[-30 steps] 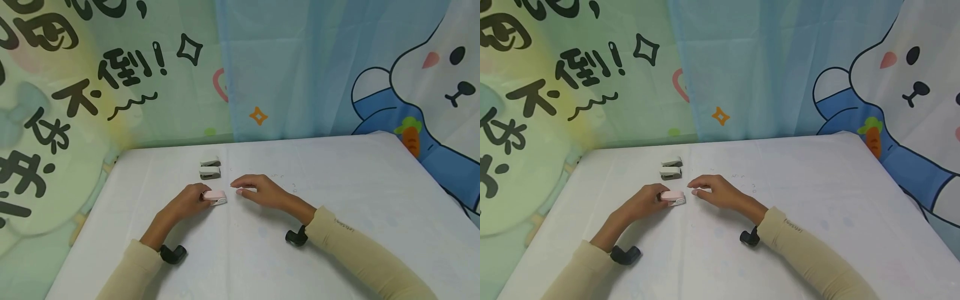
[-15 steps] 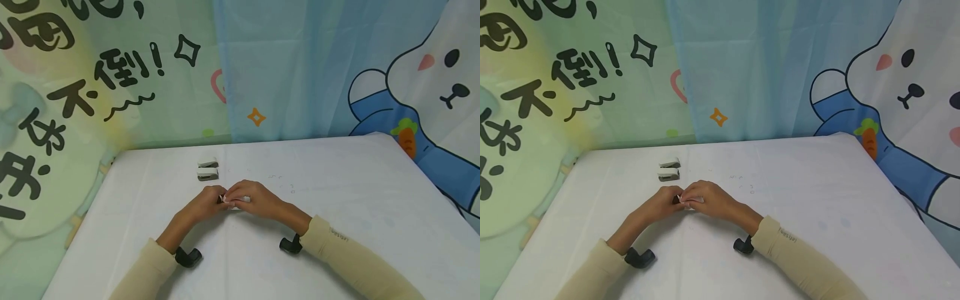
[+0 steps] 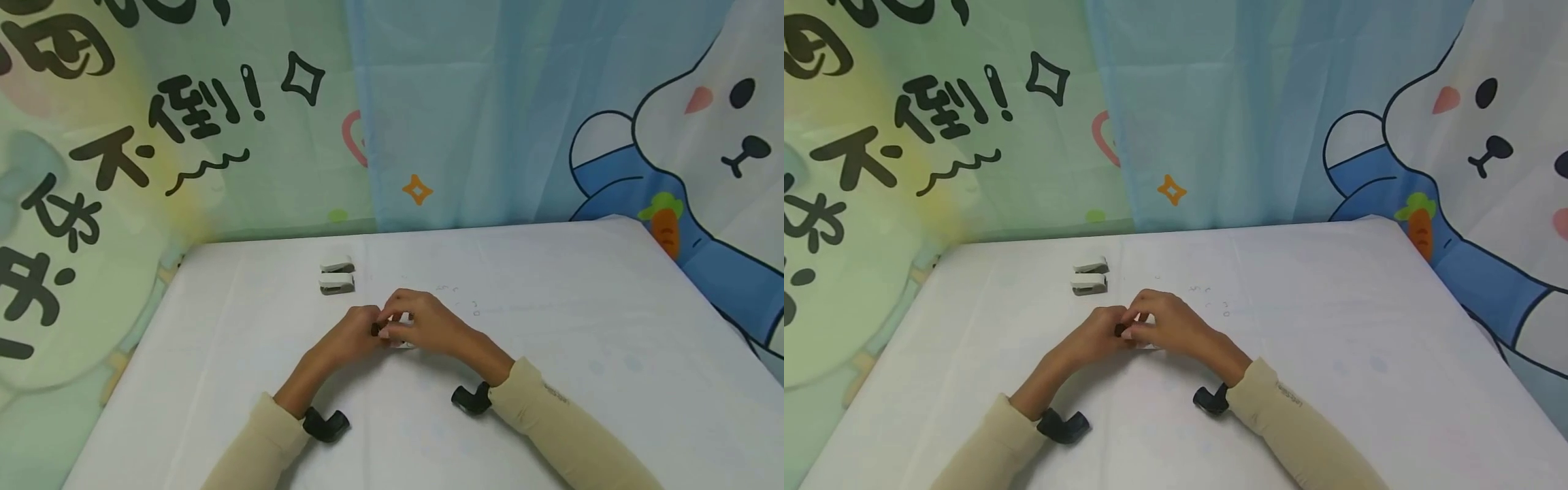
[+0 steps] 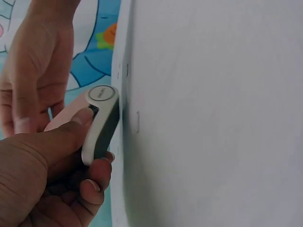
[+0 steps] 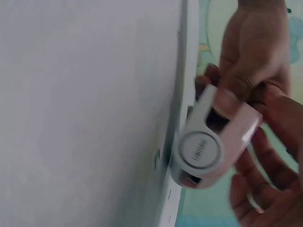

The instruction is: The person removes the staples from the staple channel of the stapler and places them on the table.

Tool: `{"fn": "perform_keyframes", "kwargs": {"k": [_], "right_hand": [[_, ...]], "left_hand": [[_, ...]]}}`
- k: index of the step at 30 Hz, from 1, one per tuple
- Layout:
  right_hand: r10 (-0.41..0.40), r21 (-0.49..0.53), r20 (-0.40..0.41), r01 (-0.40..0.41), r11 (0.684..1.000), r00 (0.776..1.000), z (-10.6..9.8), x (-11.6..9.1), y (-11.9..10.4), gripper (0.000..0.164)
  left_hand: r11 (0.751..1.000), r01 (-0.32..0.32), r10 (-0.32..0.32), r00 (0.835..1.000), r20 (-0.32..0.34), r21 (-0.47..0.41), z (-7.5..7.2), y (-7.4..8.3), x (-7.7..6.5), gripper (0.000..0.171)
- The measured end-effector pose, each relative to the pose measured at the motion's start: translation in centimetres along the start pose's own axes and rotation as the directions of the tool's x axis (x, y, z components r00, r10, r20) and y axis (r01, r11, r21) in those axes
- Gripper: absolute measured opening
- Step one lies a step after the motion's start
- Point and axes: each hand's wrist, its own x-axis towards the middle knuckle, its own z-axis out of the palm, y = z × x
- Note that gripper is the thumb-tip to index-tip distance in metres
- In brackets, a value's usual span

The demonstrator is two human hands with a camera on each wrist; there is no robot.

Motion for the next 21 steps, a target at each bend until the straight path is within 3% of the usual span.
{"fn": "perform_keyframes", "kwargs": {"k": [4,10,16,21], "right_hand": [[0.104,-0.062,0.102,-0.098,0.993,0.989,-0.4,-0.3,0.1,0.018],[0.137,-0.135,0.187,-0.113,0.984,0.973,-0.9,-0.4,-0.4,0.018],[0.156,0.011,0.205,-0.162,0.987,0.966,-1.7,-0.6,-0.2,0.015],[0.086,0.048,0.237,-0.1,0.994,0.968,-1.8,-0.9,0.5,0.018]], "left_hand": [[1.0,-0.017,0.017,1.0,-0.01,0.001,0.5,-0.2,0.0,0.014],[1.0,0.013,-0.013,1.0,-0.021,-0.009,0.6,0.0,0.0,0.019],[0.998,0.064,-0.065,0.998,-0.003,-0.028,0.7,-0.2,-0.1,0.015],[0.997,0.066,-0.065,0.997,0.03,-0.033,0.7,-0.3,-0.1,0.018]]}}
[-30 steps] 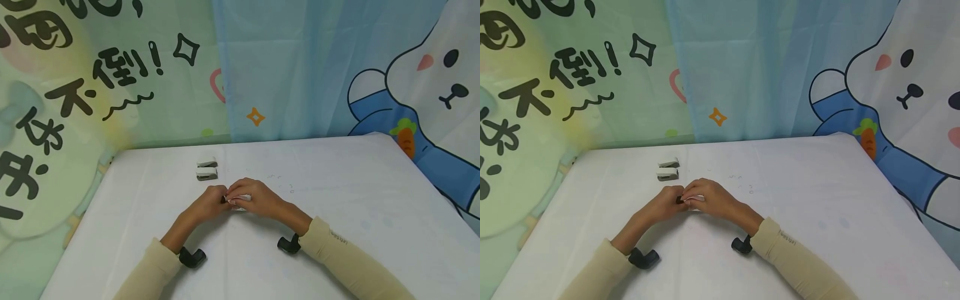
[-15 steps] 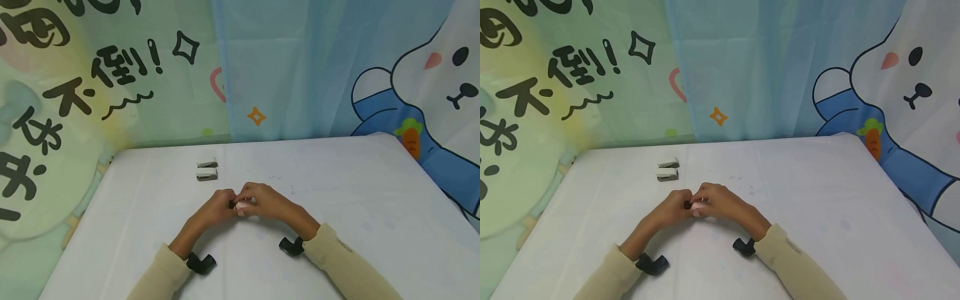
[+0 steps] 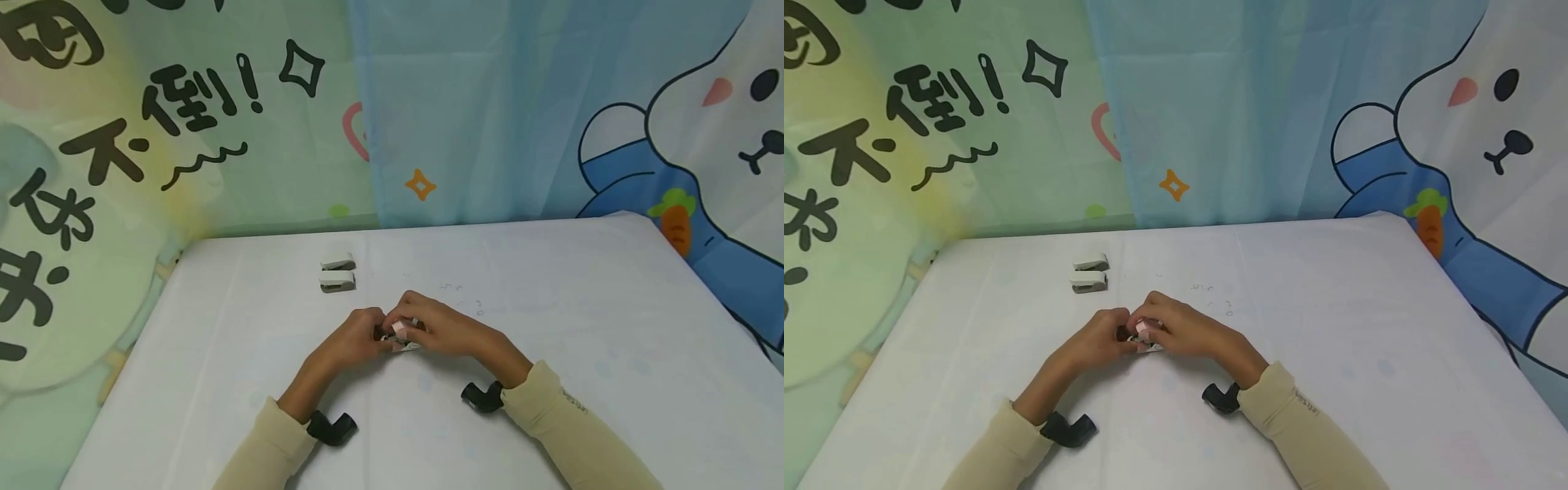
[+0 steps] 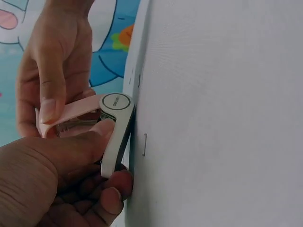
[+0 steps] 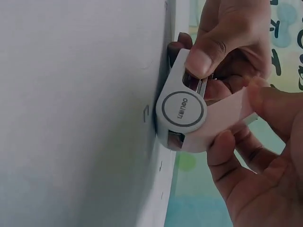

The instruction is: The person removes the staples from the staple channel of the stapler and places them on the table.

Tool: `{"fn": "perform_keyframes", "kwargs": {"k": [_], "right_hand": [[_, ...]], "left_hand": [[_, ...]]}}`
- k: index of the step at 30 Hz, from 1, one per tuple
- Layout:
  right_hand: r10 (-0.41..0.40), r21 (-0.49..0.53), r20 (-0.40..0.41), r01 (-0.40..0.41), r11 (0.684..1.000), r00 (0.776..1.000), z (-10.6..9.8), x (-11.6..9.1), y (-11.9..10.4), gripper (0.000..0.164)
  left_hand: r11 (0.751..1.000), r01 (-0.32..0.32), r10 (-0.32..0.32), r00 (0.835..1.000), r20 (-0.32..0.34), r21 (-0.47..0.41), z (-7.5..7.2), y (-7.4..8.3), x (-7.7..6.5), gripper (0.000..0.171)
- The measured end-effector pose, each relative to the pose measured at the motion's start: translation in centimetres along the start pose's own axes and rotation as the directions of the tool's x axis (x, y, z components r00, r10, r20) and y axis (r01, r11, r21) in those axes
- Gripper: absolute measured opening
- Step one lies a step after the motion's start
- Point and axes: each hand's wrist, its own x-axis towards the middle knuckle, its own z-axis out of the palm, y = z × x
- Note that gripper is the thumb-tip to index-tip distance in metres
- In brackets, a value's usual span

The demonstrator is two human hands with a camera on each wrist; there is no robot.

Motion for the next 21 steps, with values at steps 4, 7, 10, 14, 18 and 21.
{"fn": "perform_keyframes", "kwargs": {"k": [4,7,10,14,18,21], "right_hand": [[0.008,-0.005,0.0,-0.008,1.0,1.0,-0.2,-0.3,0.1,0.018],[0.03,0.007,-0.003,-0.03,1.0,1.0,-0.7,-0.5,0.1,0.016],[0.049,0.01,-0.001,-0.049,0.999,0.999,-1.2,-0.7,0.1,0.016],[0.081,0.024,-0.019,-0.08,0.996,0.997,-2.0,-1.3,0.2,0.016],[0.104,0.015,-0.048,-0.104,0.994,0.993,-2.8,-1.8,0.3,0.018],[0.113,-0.021,-0.046,-0.114,0.993,0.993,-3.3,-1.9,0.3,0.019]], "left_hand": [[1.0,0.001,-0.001,1.0,0.014,-0.006,-0.2,0.0,0.1,0.017],[1.0,-0.001,0.001,1.0,0.017,-0.01,-0.3,0.1,0.2,0.017],[1.0,-0.002,0.003,1.0,0.022,-0.016,-0.3,0.1,0.3,0.018],[1.0,-0.008,0.008,0.999,0.038,-0.018,-0.3,0.0,0.5,0.019],[1.0,0.009,-0.009,0.998,0.061,-0.006,-0.6,-0.1,0.5,0.018],[1.0,0.025,-0.025,0.996,0.087,0.005,-1.0,-0.2,0.4,0.018]]}}
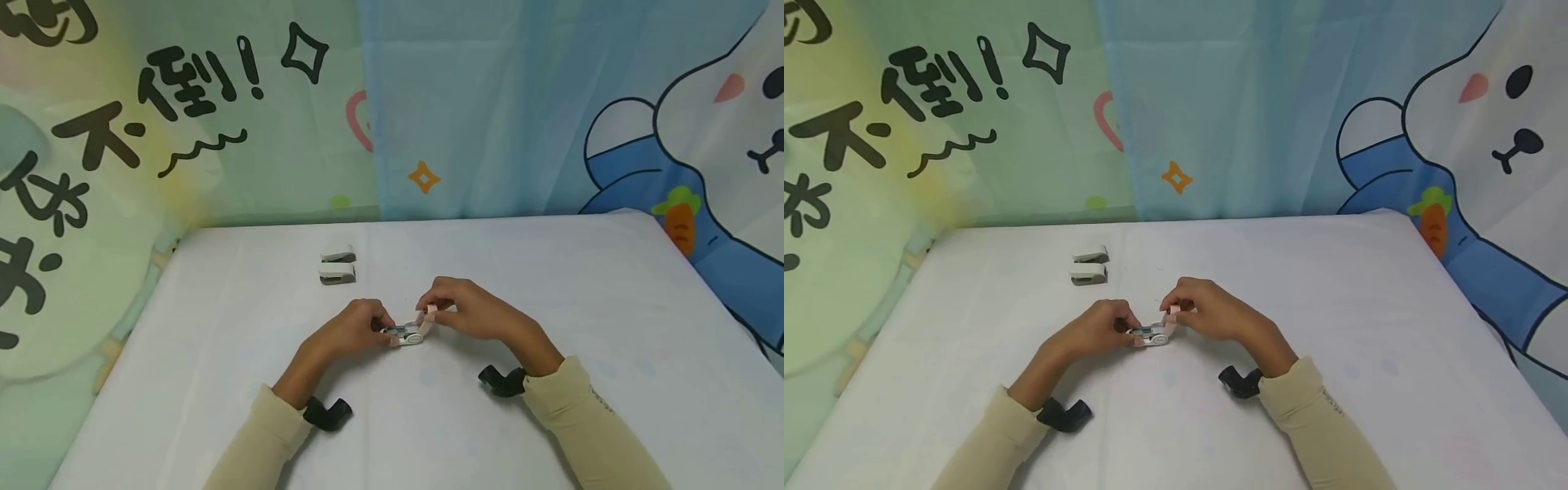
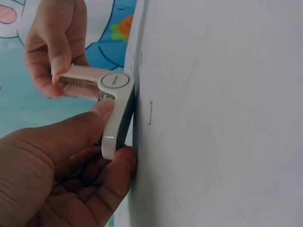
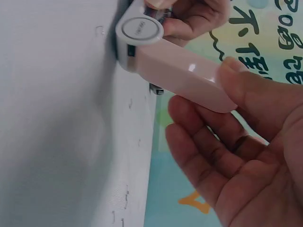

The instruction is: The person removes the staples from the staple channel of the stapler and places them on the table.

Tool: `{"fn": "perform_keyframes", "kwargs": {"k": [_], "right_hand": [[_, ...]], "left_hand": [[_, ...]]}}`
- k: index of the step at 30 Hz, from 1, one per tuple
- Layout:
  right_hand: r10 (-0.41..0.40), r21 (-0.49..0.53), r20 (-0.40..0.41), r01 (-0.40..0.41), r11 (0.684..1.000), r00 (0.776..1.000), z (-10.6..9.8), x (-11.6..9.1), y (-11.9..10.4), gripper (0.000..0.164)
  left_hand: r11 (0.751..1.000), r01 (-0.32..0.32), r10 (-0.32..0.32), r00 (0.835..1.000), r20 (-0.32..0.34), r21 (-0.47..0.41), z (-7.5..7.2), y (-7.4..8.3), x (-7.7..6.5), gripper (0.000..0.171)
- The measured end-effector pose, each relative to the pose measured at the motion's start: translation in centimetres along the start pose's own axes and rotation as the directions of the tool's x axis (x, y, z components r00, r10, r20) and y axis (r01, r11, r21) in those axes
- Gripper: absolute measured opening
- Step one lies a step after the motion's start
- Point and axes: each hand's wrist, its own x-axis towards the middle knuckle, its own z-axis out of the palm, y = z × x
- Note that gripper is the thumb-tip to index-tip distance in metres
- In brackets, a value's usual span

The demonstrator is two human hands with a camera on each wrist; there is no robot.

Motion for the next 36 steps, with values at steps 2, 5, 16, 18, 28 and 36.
{"fn": "perform_keyframes", "kwargs": {"k": [2,5,16,18,28,36], "right_hand": [[0.0,-0.022,0.011,0.0,1.0,1.0,-0.2,-0.1,0.0,0.02],[0.006,-0.051,0.033,-0.004,0.999,0.999,-0.6,-0.2,0.0,0.021],[0.231,-0.176,0.106,-0.21,0.962,0.967,-2.0,-0.9,-0.2,0.019],[0.242,-0.195,0.1,-0.219,0.956,0.965,-2.0,-0.8,-0.2,0.019],[0.12,-0.338,0.031,-0.103,0.936,0.992,-1.0,-0.6,-2.2,0.018],[-0.048,-0.203,-0.085,0.029,0.979,0.995,1.8,0.5,-3.3,0.012]], "left_hand": [[1.0,0.002,-0.002,1.0,0.018,-0.003,-0.2,0.0,-0.2,0.018],[1.0,-0.015,0.015,0.999,0.037,-0.013,-0.4,0.0,-0.3,0.018],[0.999,0.006,-0.005,0.999,0.034,-0.036,0.0,0.2,-0.4,0.019],[1.0,0.01,-0.009,0.999,0.031,-0.028,0.0,0.1,-0.3,0.019],[0.999,0.011,-0.01,0.999,0.043,-0.034,0.1,-0.1,-0.1,0.021],[1.0,0.0,0.001,0.999,0.034,-0.017,0.1,0.2,-0.2,0.021]]}}
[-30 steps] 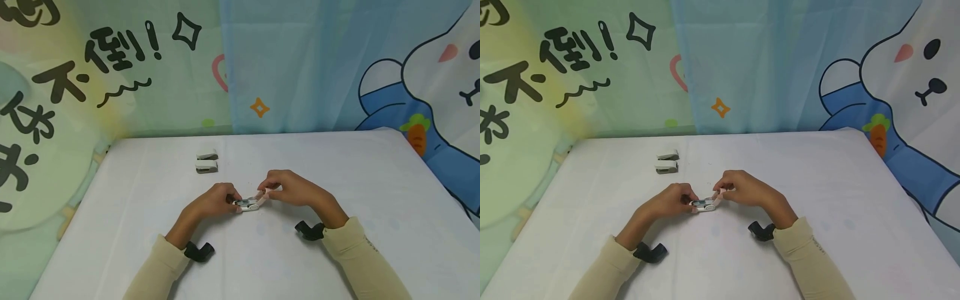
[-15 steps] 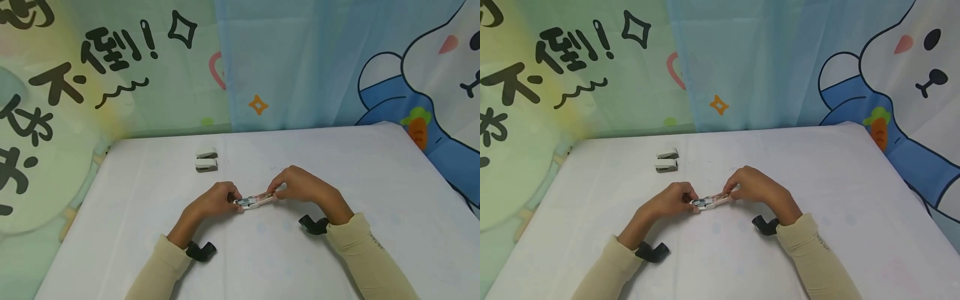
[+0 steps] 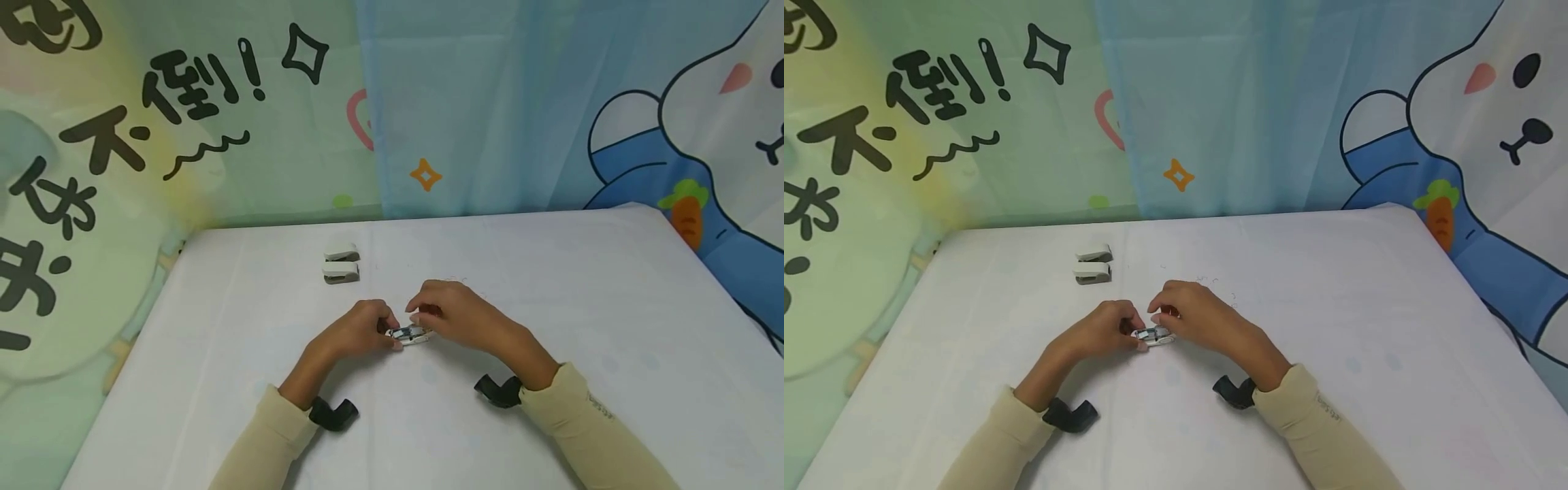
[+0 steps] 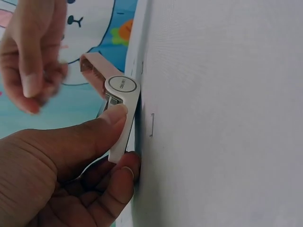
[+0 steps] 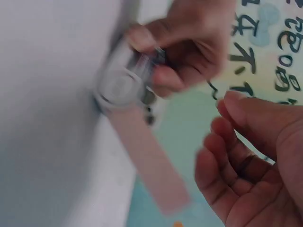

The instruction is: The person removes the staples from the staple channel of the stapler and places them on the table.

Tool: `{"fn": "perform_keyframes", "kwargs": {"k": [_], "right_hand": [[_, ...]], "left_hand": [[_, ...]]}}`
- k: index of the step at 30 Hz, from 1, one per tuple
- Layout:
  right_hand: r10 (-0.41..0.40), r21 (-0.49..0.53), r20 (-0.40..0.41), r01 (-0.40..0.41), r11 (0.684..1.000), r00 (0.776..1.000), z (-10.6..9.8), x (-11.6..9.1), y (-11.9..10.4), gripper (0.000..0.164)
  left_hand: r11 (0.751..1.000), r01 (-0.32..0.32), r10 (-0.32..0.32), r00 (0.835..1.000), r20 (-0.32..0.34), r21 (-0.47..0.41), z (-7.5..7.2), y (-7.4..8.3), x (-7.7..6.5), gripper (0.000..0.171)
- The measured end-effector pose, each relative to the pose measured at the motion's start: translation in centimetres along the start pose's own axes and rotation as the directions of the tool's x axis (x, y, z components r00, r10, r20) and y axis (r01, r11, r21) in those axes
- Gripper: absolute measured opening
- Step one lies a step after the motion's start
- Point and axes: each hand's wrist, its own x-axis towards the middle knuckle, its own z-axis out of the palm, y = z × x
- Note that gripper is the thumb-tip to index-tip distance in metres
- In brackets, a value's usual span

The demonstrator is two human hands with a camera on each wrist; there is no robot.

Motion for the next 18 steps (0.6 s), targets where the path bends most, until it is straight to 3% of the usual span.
{"fn": "perform_keyframes", "kwargs": {"k": [6,18], "right_hand": [[0.031,0.041,0.084,-0.034,0.999,0.996,1.7,0.4,0.4,0.012],[0.052,-0.151,0.11,-0.035,0.988,0.993,3.0,1.1,0.3,0.007]], "left_hand": [[1.0,0.003,-0.003,1.0,0.004,-0.011,0.1,0.1,0.0,0.02],[1.0,0.015,-0.015,1.0,0.009,0.021,-0.1,0.3,-0.1,0.017]]}}
